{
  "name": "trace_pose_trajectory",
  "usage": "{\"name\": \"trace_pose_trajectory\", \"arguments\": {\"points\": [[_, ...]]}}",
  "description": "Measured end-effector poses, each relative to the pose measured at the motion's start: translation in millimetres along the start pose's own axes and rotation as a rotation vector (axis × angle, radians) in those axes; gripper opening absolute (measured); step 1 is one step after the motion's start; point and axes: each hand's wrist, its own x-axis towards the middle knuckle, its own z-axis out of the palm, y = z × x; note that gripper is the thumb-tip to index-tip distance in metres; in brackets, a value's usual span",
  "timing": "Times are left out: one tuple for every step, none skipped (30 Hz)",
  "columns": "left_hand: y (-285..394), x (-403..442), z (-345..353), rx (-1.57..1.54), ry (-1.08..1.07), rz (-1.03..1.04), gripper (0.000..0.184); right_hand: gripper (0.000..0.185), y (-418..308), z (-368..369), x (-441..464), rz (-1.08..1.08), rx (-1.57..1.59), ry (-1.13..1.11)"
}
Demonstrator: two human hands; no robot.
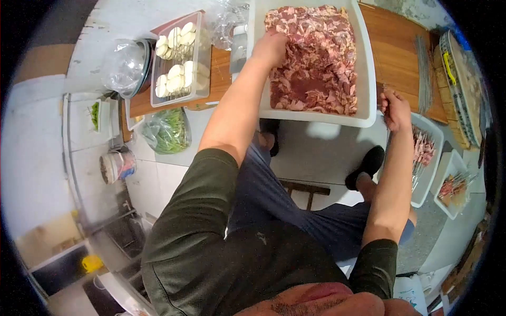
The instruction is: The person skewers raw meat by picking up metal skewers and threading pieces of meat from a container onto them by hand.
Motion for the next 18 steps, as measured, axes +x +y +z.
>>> {"name": "trace_pose_trajectory", "arguments": {"points": [[-3, 1, 13, 0.051, 0.061, 0.053, 0.02, 0.008, -16, 0, -10, -0.013, 0.099, 0.015], [-6, 1, 26, 0.103, 0.116, 0.104, 0.02, 0.008, -31, 0, -21, -0.022, 0.198, 0.03], [-1, -2, 23, 0.117, 0.137, 0.086, 0.02, 0.008, -45, 1, -34, -0.064, 0.196, 0.011], [6, -5, 14, 0.133, 0.157, 0.069, 0.02, 0.009, -58, 5, -49, -0.11, 0.204, 0.018], [11, -9, 9, 0.15, 0.173, 0.054, 0.02, 0.01, -69, 11, -65, -0.152, 0.213, 0.027], [15, -8, 5, 0.166, 0.108, 0.034, 0.021, 0.011, -78, 17, -79, -0.198, 0.224, 0.034], [19, -6, 3, 0.185, 0.042, 0.017, 0.021, 0.011, -86, 21, -93, -0.212, 0.221, 0.064], [22, -6, 2, 0.205, -0.026, 0.002, 0.022, 0.011, -91, 24, -106, -0.224, 0.22, 0.097], [19, -3, 9, 0.135, -0.029, -0.028, 0.022, 0.011, -95, 27, -119, -0.238, 0.221, 0.129], [12, 2, 19, 0.066, -0.033, -0.055, 0.022, 0.012, -97, 31, -133, -0.245, 0.178, 0.123], [7, 7, 28, -0.003, -0.037, -0.081, 0.022, 0.013, -98, 36, -147, -0.251, 0.136, 0.116], [11, 5, 12, -0.225, -0.049, -0.152, 0.018, 0.014, -98, 39, -157, -0.259, 0.094, 0.111], [20, -1, -16, -0.446, -0.06, -0.22, 0.016, 0.016, -92, 40, -160, -0.315, 0.101, 0.088], [28, -6, -34, -0.668, -0.071, -0.287, 0.016, 0.016, -87, 44, -163, -0.32, 0.111, 0.11], [32, -10, -38, -1.001, -0.058, -0.362, 0.018, 0.015, -83, 50, -165, -0.328, 0.122, 0.131], [35, -11, -41, -1.337, -0.042, -0.431, 0.02, 0.015, -80, 57, -166, -0.34, 0.131, 0.149], [34, -11, -42, -1.676, -0.019, -0.499, 0.022, 0.013, -78, 63, -165, -0.333, 0.132, 0.157], [27, -6, -35, -1.755, -0.051, -0.486, 0.021, 0.014, -72, 62, -161, -0.346, 0.132, 0.088]]}}
